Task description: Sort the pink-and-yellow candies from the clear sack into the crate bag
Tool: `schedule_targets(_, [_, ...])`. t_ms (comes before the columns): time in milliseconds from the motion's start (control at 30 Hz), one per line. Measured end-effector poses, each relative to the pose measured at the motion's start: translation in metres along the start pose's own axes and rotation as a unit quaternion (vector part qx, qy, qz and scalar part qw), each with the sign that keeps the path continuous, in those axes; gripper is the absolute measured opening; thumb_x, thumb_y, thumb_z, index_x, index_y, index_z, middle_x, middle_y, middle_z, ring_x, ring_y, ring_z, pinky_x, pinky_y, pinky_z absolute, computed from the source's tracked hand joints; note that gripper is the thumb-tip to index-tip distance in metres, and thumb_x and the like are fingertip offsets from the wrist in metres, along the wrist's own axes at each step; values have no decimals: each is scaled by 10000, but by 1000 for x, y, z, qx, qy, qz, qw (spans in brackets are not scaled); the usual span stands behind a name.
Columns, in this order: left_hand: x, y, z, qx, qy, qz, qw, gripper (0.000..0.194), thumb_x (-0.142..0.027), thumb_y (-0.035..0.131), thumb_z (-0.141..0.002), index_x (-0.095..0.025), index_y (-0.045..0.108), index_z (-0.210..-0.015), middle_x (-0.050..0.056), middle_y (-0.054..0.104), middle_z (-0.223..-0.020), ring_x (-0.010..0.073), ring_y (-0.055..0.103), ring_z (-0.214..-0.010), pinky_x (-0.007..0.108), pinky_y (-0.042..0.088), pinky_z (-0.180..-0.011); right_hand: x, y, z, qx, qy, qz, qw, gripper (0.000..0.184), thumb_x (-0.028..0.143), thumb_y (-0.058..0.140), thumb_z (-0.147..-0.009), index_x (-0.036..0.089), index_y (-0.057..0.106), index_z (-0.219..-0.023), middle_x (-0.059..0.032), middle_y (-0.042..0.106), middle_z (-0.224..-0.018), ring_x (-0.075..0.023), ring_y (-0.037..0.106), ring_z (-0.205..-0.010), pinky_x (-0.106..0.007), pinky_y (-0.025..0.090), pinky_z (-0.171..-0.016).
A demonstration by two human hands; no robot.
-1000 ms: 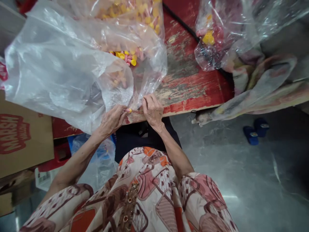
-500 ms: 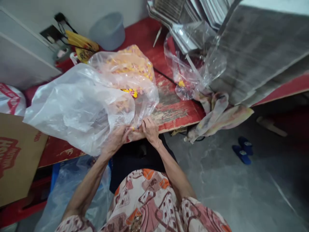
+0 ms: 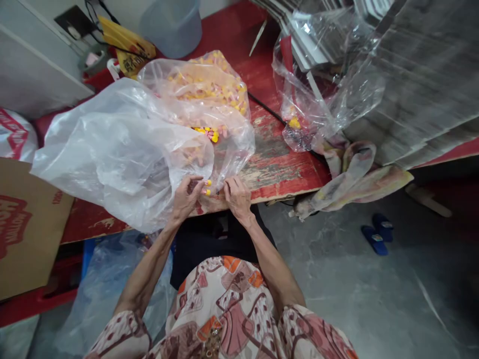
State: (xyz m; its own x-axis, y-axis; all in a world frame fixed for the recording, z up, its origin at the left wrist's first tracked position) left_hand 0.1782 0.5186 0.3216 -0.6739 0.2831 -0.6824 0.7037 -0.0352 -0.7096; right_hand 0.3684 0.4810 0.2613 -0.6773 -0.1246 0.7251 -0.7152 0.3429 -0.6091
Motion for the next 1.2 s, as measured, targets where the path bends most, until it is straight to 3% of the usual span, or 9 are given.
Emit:
schedule_targets(167, [-6, 17, -6, 66, 106, -82, 989, 68, -264, 656, -1084, -217, 686, -1123, 58, 698, -1043, 200, 714, -970, 330, 588, -915, 1, -2, 0, 6, 2, -7, 1000, 324, 283, 454, -1153, 217, 749, -1036, -95, 742, -1026, -224, 638, -913, -335, 470, -877])
schedule_targets(267, [-2, 20, -12, 89, 86, -78, 989, 117, -336, 667, -1100, -220, 676, -1096, 36, 700, -1000, 187, 709, -914, 321, 584, -872, 1, -2, 0, 8, 7, -14, 1000, 321, 286, 461, -1148, 222, 752, -1030, -100, 741, -1038, -230, 641, -926, -343, 477, -880])
schedule_targets(367, [0, 19, -14, 62, 52, -67, 995, 217, -421, 656, -1115, -210, 677, -1163, 25, 713, -989, 190, 713, -906, 326, 581, -859, -1, -1, 1, 8, 11, -16, 1000, 310, 276, 462, -1142, 223, 756, -1056, -107, 746, -1066, -238, 653, -962, -350, 489, -900])
schedule_targets(433, [-1, 20, -15, 57, 40, -67, 995, 200, -391, 667, -1106, -211, 678, -1190, 38, 729, -1049, 197, 725, -955, 325, 580, -874, -1, -1, 1, 7, 8, -16, 1000, 306, 269, 461, -1138, 222, 755, -1067, -109, 747, -1070, -242, 660, -988, -350, 496, -917])
schedule_targets(567, [-3, 18, -18, 105, 43, -41, 993, 115, -314, 747, -1038, -220, 688, -1068, 34, 743, -1012, 183, 725, -917, 299, 573, -854, -1, -1, 2, 10, 12, -15, 1000, 306, 275, 458, -1141, 220, 744, -1050, -109, 741, -1057, -237, 656, -985, -346, 494, -914])
schedule_targets(667, [0, 17, -14, 66, 28, -27, 997, 158, -356, 740, -1051, -215, 695, -1106, 22, 741, -949, 174, 717, -830, 290, 566, -813, -2, -2, 1, 10, 14, -17, 1000, 304, 287, 456, -1142, 226, 730, -1025, -102, 738, -1034, -235, 651, -993, -347, 489, -916])
schedule_targets(767, [0, 25, -2, 7, 23, -86, 996, 179, -373, 670, -1098, -209, 700, -1165, 65, 754, -1052, 208, 742, -950, 302, 555, -852, -4, -3, 0, 7, 1, -16, 1000, 314, 304, 451, -1143, 232, 717, -993, -95, 733, -1009, -232, 652, -995, -348, 487, -917])
schedule_targets(967, [-12, 50, 11, 61, 88, -145, 984, 227, -359, 590, -1138, -196, 739, -1189, 125, 755, -1142, 249, 745, -1053, 316, 536, -858, -12, -9, 4, 2, -8, -11, 1000, 388, 418, 391, -1147, 237, 693, -983, -103, 703, -992, -252, 637, -972, -381, 504, -894])
schedule_targets(1200, [-7, 62, 20, -8, 56, -53, 997, 317, -453, 586, -1146, -183, 743, -1193, 125, 783, -1058, 244, 772, -952, 312, 528, -705, -11, -14, 0, -12, -5, 22, 1000, 447, 558, 402, -1096, 246, 640, -881, -120, 656, -908, -290, 603, -891, -439, 499, -828])
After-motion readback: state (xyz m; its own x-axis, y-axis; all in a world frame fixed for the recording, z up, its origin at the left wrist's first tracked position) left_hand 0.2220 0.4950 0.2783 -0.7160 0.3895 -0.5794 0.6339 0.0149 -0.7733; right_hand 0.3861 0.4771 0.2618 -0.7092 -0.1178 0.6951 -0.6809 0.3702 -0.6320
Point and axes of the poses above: each hand's wrist, its own z-axis away from the middle knuckle, its own y-axis out of the palm, x = y × z, the point moved 2 cm from there along -z, towards the middle knuckle
